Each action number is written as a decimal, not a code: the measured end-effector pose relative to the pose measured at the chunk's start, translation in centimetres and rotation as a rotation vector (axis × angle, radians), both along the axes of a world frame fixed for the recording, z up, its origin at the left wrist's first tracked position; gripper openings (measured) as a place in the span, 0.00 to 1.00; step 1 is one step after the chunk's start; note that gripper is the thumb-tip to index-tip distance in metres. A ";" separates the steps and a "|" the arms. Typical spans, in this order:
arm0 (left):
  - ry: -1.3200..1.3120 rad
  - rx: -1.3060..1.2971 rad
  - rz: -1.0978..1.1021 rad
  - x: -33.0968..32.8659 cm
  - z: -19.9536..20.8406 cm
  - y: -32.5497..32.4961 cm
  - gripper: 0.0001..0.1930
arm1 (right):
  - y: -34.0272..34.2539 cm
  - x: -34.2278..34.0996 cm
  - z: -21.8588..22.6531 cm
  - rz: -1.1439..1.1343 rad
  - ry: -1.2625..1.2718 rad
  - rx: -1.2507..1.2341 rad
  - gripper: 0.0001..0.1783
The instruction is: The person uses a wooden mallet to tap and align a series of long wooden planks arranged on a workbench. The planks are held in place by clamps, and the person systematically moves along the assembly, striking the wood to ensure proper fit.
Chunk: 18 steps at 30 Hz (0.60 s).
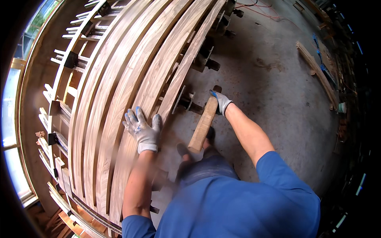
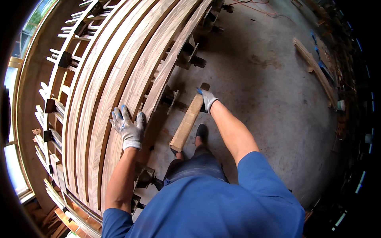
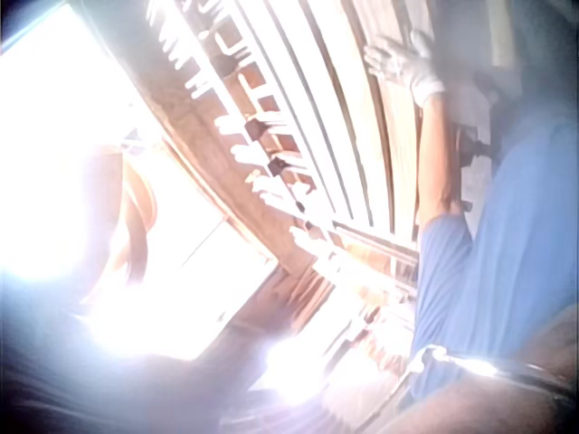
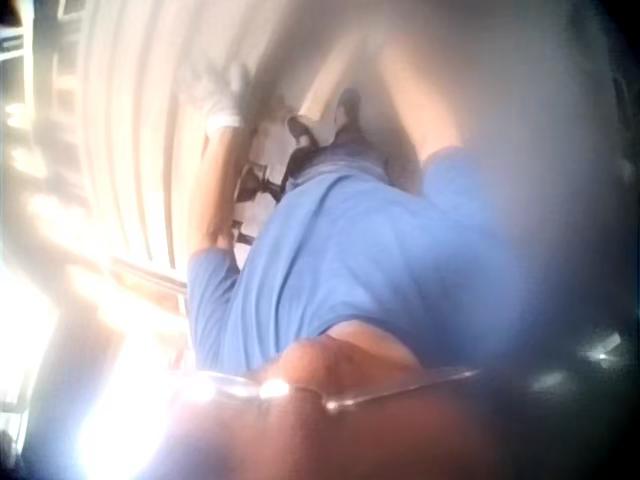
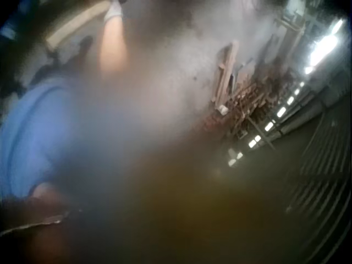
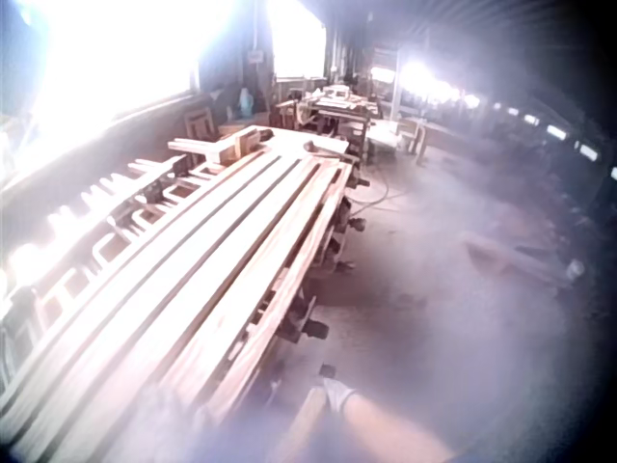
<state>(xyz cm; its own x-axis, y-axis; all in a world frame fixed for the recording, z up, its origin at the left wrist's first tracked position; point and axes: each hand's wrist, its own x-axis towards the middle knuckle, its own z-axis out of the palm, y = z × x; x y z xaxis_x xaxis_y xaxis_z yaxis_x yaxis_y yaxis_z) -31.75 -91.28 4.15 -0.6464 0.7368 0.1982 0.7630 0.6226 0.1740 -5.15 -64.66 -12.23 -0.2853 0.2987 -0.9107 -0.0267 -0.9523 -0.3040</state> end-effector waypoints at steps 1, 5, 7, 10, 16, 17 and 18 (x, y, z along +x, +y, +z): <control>-0.001 -0.002 0.002 -0.1 -0.1 0.0 0.43 | -0.3 -0.1 -0.3 0.018 0.015 -0.048 0.30; 0.005 -0.011 -0.010 0.1 0.3 0.4 0.44 | -1.7 0.1 -2.1 0.070 0.097 -0.125 0.28; 0.008 -0.002 -0.010 0.0 0.1 0.2 0.44 | -2.2 0.1 -4.5 0.092 0.180 -0.124 0.25; -0.003 -0.016 -0.009 0.1 0.4 0.5 0.44 | -2.7 -0.2 -8.3 0.099 0.199 -0.099 0.21; -0.011 -0.018 -0.026 -0.1 0.4 0.8 0.43 | -2.7 -1.6 -11.0 0.156 0.493 -0.135 0.15; -0.012 -0.023 -0.022 -0.2 0.3 0.7 0.43 | -2.7 -1.7 -10.4 0.169 0.468 -0.138 0.15; -0.012 -0.029 -0.010 -0.2 0.2 0.5 0.44 | -2.9 -1.8 -8.7 0.191 0.443 -0.145 0.15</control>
